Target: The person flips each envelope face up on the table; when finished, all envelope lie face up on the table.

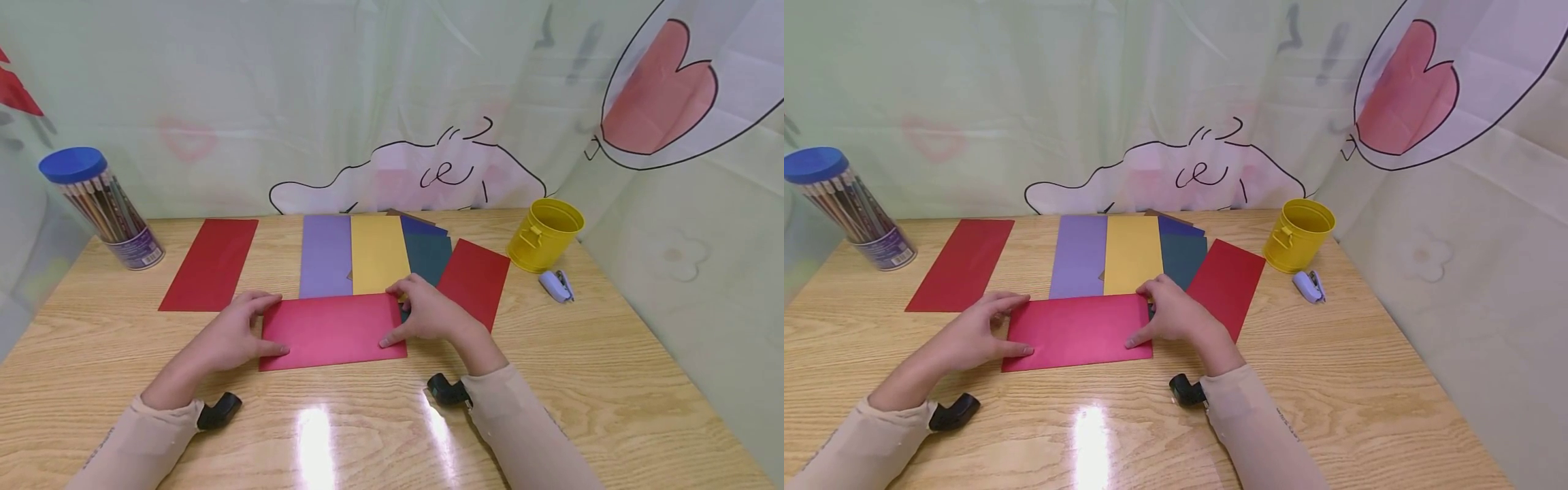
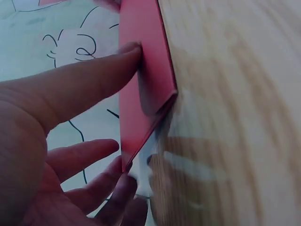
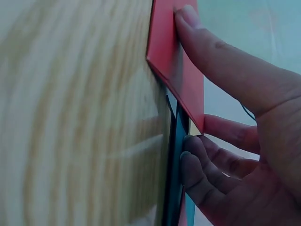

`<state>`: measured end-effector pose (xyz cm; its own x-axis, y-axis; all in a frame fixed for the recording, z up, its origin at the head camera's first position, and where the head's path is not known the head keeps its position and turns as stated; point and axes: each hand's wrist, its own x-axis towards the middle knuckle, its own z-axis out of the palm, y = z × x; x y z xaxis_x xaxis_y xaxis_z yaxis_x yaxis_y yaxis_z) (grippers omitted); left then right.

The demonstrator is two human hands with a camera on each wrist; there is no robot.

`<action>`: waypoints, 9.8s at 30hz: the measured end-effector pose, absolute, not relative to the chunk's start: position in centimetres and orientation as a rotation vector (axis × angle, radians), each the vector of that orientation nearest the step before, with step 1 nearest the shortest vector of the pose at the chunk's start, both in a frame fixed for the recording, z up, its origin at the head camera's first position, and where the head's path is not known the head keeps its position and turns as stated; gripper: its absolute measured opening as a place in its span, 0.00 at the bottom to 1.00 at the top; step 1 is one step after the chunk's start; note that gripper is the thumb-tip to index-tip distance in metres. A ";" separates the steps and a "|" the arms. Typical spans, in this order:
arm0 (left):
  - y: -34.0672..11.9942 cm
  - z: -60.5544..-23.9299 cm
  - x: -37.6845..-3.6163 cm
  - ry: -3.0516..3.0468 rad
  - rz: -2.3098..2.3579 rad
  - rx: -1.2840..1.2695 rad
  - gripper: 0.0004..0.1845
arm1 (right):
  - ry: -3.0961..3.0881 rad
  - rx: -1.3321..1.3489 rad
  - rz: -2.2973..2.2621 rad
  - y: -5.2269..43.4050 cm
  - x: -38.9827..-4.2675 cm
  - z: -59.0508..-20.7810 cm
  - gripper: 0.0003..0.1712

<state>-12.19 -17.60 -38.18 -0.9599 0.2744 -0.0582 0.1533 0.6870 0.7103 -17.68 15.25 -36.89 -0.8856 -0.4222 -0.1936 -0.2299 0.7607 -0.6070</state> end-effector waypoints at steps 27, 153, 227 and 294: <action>-17.7 -38.2 -12.2 2.769 1.013 0.308 0.56 | 2.789 -0.444 -0.936 16.5 -18.7 -37.4 0.31; -16.2 -38.2 -13.7 2.695 1.245 0.020 0.43 | 2.770 -0.472 -0.838 16.4 -18.7 -37.9 0.31; -16.7 -38.7 -12.3 2.483 1.206 0.590 0.43 | 2.707 -0.410 -0.898 17.1 -18.6 -36.8 0.47; -17.1 -39.2 -12.8 2.336 1.378 0.736 0.45 | 2.706 -0.411 -1.268 17.4 -19.4 -38.6 0.33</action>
<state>-12.80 -17.11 -39.16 -0.8120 0.5833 -0.0208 0.2639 0.3988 0.8783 -19.44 17.43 -38.58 -0.9551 -0.2961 0.0024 -0.1914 0.6111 -0.7681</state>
